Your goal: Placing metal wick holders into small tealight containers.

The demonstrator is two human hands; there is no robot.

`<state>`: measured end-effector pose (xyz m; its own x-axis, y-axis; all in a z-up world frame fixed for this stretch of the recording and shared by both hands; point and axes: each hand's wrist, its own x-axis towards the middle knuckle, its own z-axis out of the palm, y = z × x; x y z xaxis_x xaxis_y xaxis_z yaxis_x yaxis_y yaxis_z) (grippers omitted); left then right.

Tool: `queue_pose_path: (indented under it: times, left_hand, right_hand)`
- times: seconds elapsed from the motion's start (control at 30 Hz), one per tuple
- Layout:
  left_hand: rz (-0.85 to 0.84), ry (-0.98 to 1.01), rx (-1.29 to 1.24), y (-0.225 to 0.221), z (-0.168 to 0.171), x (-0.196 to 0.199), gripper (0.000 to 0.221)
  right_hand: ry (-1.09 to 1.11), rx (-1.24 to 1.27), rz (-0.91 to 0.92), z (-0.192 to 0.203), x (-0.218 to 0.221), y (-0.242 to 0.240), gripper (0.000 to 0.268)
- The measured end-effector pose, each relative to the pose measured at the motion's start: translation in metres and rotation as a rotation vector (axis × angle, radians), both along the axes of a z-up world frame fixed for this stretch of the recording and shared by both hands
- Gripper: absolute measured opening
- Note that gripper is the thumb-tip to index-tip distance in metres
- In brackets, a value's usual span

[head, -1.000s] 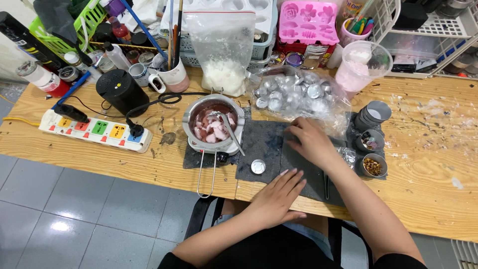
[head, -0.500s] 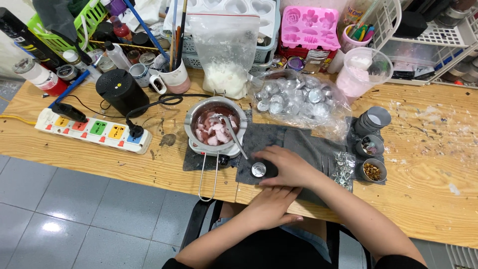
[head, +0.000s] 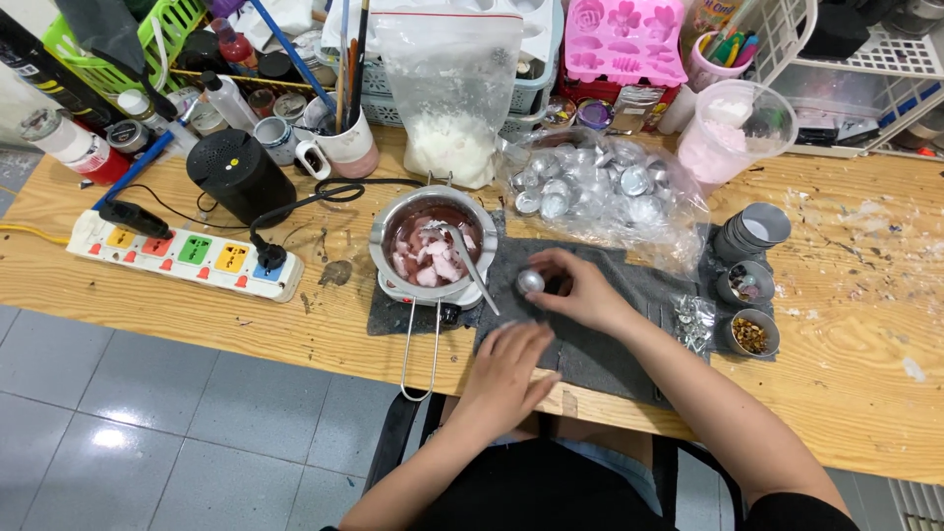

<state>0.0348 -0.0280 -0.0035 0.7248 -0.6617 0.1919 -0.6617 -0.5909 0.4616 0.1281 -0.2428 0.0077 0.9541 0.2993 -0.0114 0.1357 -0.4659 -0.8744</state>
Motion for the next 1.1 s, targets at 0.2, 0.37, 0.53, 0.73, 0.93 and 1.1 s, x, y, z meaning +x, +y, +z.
queue_pose_path:
  times: [0.2,0.37,0.53,0.73,0.93,1.1]
  left_hand:
    - [0.121,-0.059,0.099,-0.015,-0.01,0.005,0.094]
    - [0.18,0.011,0.133,-0.026,-0.012,0.011,0.098]
    - [0.253,0.003,0.203,-0.037,-0.016,0.012,0.104]
    - [0.237,0.083,0.208,-0.036,-0.001,0.01,0.1]
    - [0.246,-0.024,0.055,-0.039,-0.003,0.012,0.095]
    - [0.199,0.012,0.05,-0.047,0.006,0.021,0.086]
  right_hand:
    - [-0.408,-0.273,-0.081,-0.008,0.015,0.003,0.051]
    - [-0.362,-0.225,-0.046,0.0,0.022,0.017,0.05]
    - [-0.382,-0.229,-0.07,-0.015,0.032,0.02,0.049]
    - [-0.376,-0.201,-0.07,-0.011,0.035,0.016,0.059]
    - [-0.296,-0.134,0.038,0.004,0.029,0.009,0.071]
    - [-0.21,-0.122,-0.007,0.034,0.022,-0.003,0.053]
